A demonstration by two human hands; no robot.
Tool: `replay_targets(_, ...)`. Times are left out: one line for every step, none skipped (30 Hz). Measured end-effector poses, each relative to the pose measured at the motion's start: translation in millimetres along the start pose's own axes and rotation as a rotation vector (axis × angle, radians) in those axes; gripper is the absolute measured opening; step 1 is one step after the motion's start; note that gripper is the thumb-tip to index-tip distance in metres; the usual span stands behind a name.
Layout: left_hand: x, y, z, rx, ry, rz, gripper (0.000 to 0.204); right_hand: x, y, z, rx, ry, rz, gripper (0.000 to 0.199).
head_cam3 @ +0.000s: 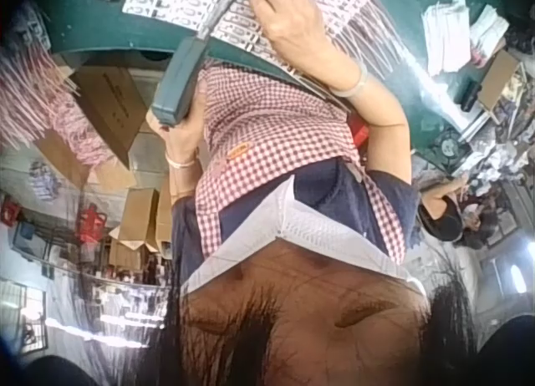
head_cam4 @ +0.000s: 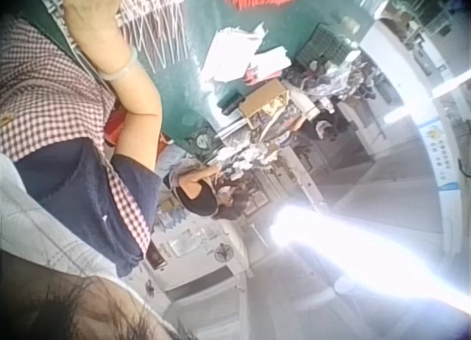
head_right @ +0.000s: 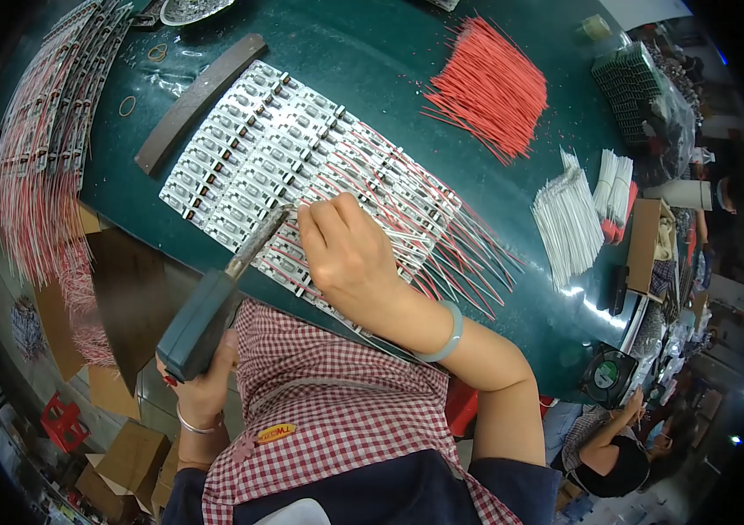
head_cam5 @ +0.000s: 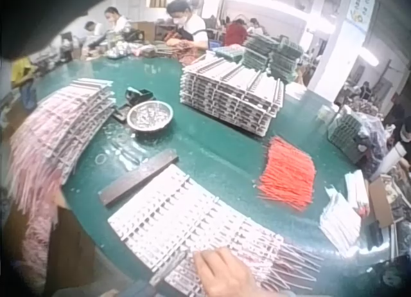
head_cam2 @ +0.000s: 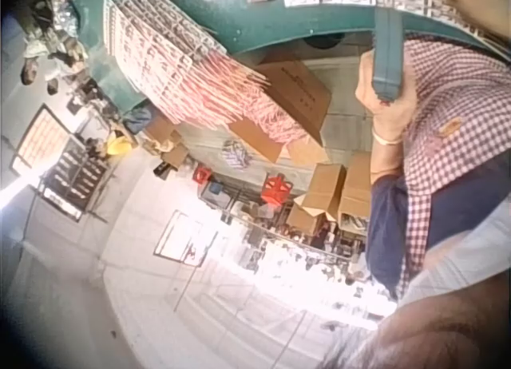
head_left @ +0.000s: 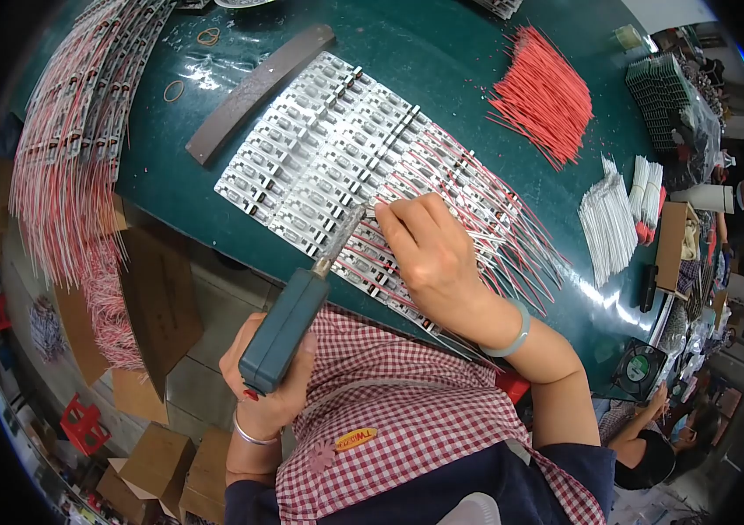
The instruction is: The person assembles circuit boards by positioning wires onto the board panel and soldering them using a handheld soldering iron.
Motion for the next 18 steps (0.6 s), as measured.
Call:
replay_targets(-1.5, 1.8, 0.7, 0.006, -0.006, -0.011, 0.021, -0.1, 0.1, -0.2, -0.003, 0.003, -0.002, 0.039)
replay_targets(-2.3, 1.3, 2.0, 0.006, -0.007, -0.011, 0.021, 0.0, 0.2, -0.3, -0.003, 0.003, -0.001, 0.039)
replay_targets(-2.7, 0.1, 3.7, -0.001, -0.028, -0.014, 0.022, 0.0, 0.4, -0.3, -0.006, 0.004, -0.002, 0.039)
replay_targets(-3.2, -0.6, 4.7, -0.010, -0.048, -0.016, 0.024, -0.1, 0.4, 0.0, -0.011, 0.006, -0.003, 0.038)
replay_targets(-4.6, 0.7, 4.5, -0.011, -0.048, -0.017, 0.024, -0.1, -0.3, -0.4, -0.012, 0.005, -0.002, 0.038)
replay_targets(-6.2, 2.7, 3.9, -0.023, -0.084, -0.035, 0.025, 0.2, -1.5, -1.3, -0.020, -0.012, 0.031, 0.037)
replay_targets(-7.2, 3.7, 3.9, -0.035, -0.120, -0.052, 0.027, 0.4, -2.1, -2.1, -0.026, -0.030, 0.065, 0.035)
replay_targets(-7.1, 2.4, 4.7, -0.034, -0.122, -0.053, 0.027, 0.3, -2.2, -2.2, -0.025, -0.031, 0.067, 0.035)
replay_targets(-6.6, 0.0, 5.8, -0.026, -0.115, -0.040, 0.027, 0.1, -2.4, -2.2, -0.020, -0.028, 0.059, 0.036)
replay_targets(-6.6, -1.1, 6.6, -0.018, -0.108, -0.026, 0.027, -0.2, -2.3, -2.2, -0.015, -0.024, 0.051, 0.036)
replay_targets(-7.3, -0.8, 7.0, -0.018, -0.109, -0.027, 0.027, -1.1, -2.4, -2.3, -0.015, -0.024, 0.052, 0.036)
replay_targets(-8.2, -0.4, 7.4, -0.015, -0.114, -0.031, 0.027, -2.4, -2.3, -2.2, -0.016, -0.051, 0.069, 0.037)
replay_targets(-9.0, 0.1, 7.4, -0.013, -0.120, -0.036, 0.027, -3.6, -1.9, -1.9, -0.017, -0.078, 0.086, 0.037)
replay_targets(-9.5, 0.6, 7.3, -0.013, -0.120, -0.036, 0.027, -4.5, 0.9, -1.2, -0.017, -0.078, 0.087, 0.037)
replay_targets(-9.8, 1.3, 7.2, -0.022, -0.119, -0.025, 0.026, -5.5, 5.2, -0.1, 0.003, -0.073, 0.047, 0.037)
replay_targets(-10.4, 1.1, 7.8, -0.029, -0.118, -0.013, 0.025, -5.9, 7.9, 0.9, 0.024, -0.068, 0.006, 0.039)
replay_targets(-10.7, 1.0, 8.4, -0.029, -0.119, -0.013, 0.025, -6.9, 7.4, -0.1, 0.025, -0.067, 0.007, 0.039)
replay_targets(-10.8, 0.7, 8.7, -0.016, -0.103, -0.030, 0.025, -8.9, 6.0, -2.4, 0.027, -0.064, 0.033, 0.037)
Point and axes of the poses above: each hand's wrist, its own x-axis towards the middle knuckle, its own z-axis out of the back of the hand, y = z × x, the point moved 1 cm from there along x, towards the middle knuckle, and after that the axes turned 11 degrees about -y, right-handed, at the moved point
